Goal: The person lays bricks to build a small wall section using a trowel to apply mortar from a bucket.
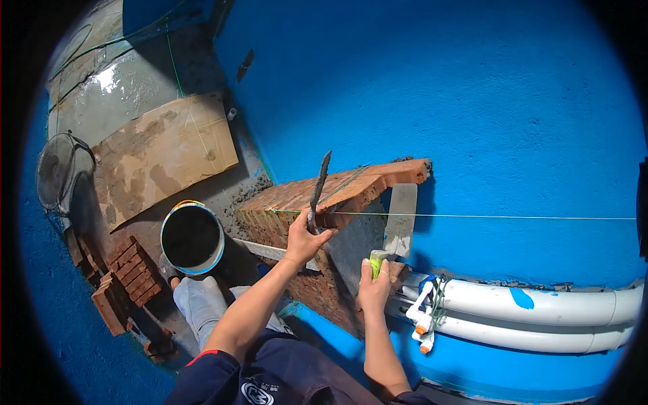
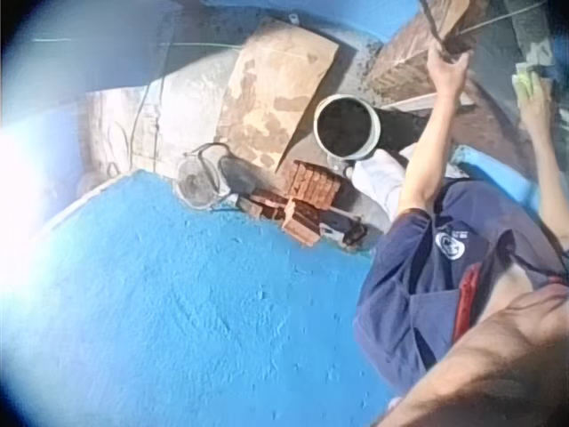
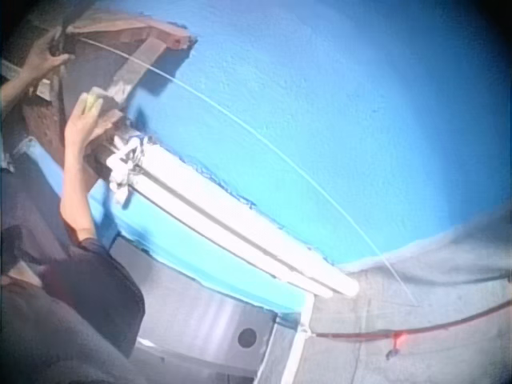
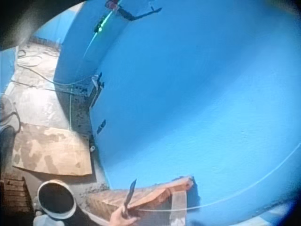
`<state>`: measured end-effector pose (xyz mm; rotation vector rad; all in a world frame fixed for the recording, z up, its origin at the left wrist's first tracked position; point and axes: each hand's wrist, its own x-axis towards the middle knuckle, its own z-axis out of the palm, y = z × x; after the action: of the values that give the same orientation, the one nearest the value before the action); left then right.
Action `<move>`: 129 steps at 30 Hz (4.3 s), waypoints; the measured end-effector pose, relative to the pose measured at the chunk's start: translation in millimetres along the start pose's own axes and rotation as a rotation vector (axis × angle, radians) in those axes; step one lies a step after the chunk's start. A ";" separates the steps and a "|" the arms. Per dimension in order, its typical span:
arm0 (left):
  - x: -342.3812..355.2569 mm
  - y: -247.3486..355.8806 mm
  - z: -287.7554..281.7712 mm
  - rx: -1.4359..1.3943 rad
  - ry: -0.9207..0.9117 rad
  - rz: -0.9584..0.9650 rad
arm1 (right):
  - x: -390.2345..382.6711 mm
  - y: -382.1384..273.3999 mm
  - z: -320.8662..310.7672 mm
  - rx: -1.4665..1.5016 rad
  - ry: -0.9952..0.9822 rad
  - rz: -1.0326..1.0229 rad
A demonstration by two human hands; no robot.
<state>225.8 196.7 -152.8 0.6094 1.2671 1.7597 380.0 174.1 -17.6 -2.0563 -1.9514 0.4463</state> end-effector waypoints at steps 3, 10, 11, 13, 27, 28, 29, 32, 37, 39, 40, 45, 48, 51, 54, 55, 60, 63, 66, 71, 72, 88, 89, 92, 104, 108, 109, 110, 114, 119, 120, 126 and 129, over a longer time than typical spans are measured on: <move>0.8 7.7 -0.1 0.009 -0.007 -0.024 | 2.0 23.5 18.4 -0.202 0.131 -0.229; 2.0 3.1 1.0 -0.077 -0.011 -0.001 | -8.3 5.4 16.5 0.897 0.018 0.308; 1.7 2.4 -0.9 -0.059 -0.016 -0.002 | -5.0 2.9 13.3 1.038 -0.064 0.437; 2.4 2.5 -1.7 -0.029 -0.020 0.027 | 11.3 14.3 13.5 1.344 -0.197 0.633; 1.5 -3.2 1.6 -0.086 -0.016 -0.065 | 63.3 21.5 47.9 1.281 -0.353 0.546; 0.9 -2.7 2.6 -0.111 -0.006 -0.037 | 62.9 23.4 45.6 1.259 -0.356 0.584; 0.6 -2.6 3.5 -0.136 0.007 -0.009 | 63.8 29.3 44.0 1.296 -0.357 0.635; 2.0 -5.8 2.1 -0.066 -0.003 0.000 | 62.4 37.0 49.7 1.319 -0.300 0.615; 1.3 0.6 1.1 -0.040 0.005 0.014 | 62.2 34.5 49.6 1.310 -0.314 0.631; 0.2 1.3 2.6 -0.080 -0.009 0.011 | 63.3 33.7 52.2 1.331 -0.253 0.695; 0.0 1.7 3.4 -0.084 -0.005 0.017 | 63.4 33.2 52.2 1.321 -0.316 0.667; 0.3 -3.7 2.7 -0.113 -0.018 -0.009 | 61.9 32.9 51.1 1.359 -0.248 0.664; -0.9 -5.0 3.3 -0.059 -0.012 -0.002 | 61.1 31.1 55.2 1.367 -0.380 0.638; 2.3 -4.9 2.7 -0.092 -0.008 0.001 | 59.4 30.3 52.5 1.353 -0.311 0.627; 0.2 -4.2 2.3 -0.043 -0.011 0.001 | 59.7 27.2 58.4 1.454 -0.318 0.638; -0.4 -4.3 2.6 -0.036 -0.012 -0.022 | 59.9 24.9 59.2 1.523 -0.393 0.636; -0.1 -0.5 1.5 -0.067 -0.016 -0.033 | 51.8 14.7 60.6 1.486 -0.202 0.642; 0.9 -2.5 1.6 -0.055 -0.006 -0.023 | 53.4 2.5 54.5 1.459 -0.363 0.626; 0.3 -3.3 2.7 -0.066 0.001 0.003 | 54.5 13.4 56.5 1.457 -0.276 0.617; 0.4 -1.5 2.7 -0.086 -0.010 0.000 | 61.8 12.3 52.0 1.515 -0.393 0.573; 1.2 0.0 3.0 -0.124 -0.008 -0.027 | 61.4 15.3 52.6 1.513 -0.393 0.574; 0.7 -4.2 1.8 -0.098 -0.003 -0.034 | 69.9 1.4 61.5 1.637 -0.276 0.628; 0.6 -4.2 1.8 -0.098 -0.003 -0.033 | 68.5 -5.2 61.0 1.613 -0.293 0.632; 0.6 -1.6 2.2 -0.075 0.008 -0.044 | 68.2 1.9 59.1 1.642 -0.341 0.639; 0.7 11.9 -12.1 0.007 0.062 0.030 | 38.1 76.8 42.2 1.333 -0.288 0.610; -7.2 8.1 -49.1 -0.081 0.158 -0.128 | 15.1 102.9 43.3 1.279 -0.304 0.689; -10.6 -1.4 -64.8 0.023 0.189 -0.154 | 10.7 104.3 45.3 1.257 -0.301 0.731; -14.0 -9.2 -79.4 0.060 0.226 -0.112 | 7.2 101.5 47.4 1.194 -0.269 0.748; -34.5 -22.5 -143.0 0.197 0.258 -0.224 | -4.0 93.1 20.4 0.882 -0.168 0.769; -58.3 -37.1 -170.1 0.169 0.322 -0.325 | -21.3 39.4 -85.6 0.544 -0.111 0.412; -58.9 -35.2 -161.6 0.114 0.315 -0.358 | -20.8 17.5 -107.0 0.565 -0.107 0.356; -33.9 -15.0 -61.7 -0.312 0.192 -0.533 | 39.4 -81.7 -166.1 -0.019 -0.157 -0.069; -26.4 -16.1 -17.8 -0.516 0.198 -0.489 | 71.9 -126.3 -169.3 -0.277 -0.272 -0.090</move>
<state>231.2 167.0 -171.8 -0.1644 0.9246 1.6501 335.6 255.5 185.3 -2.1527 -2.3721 0.4811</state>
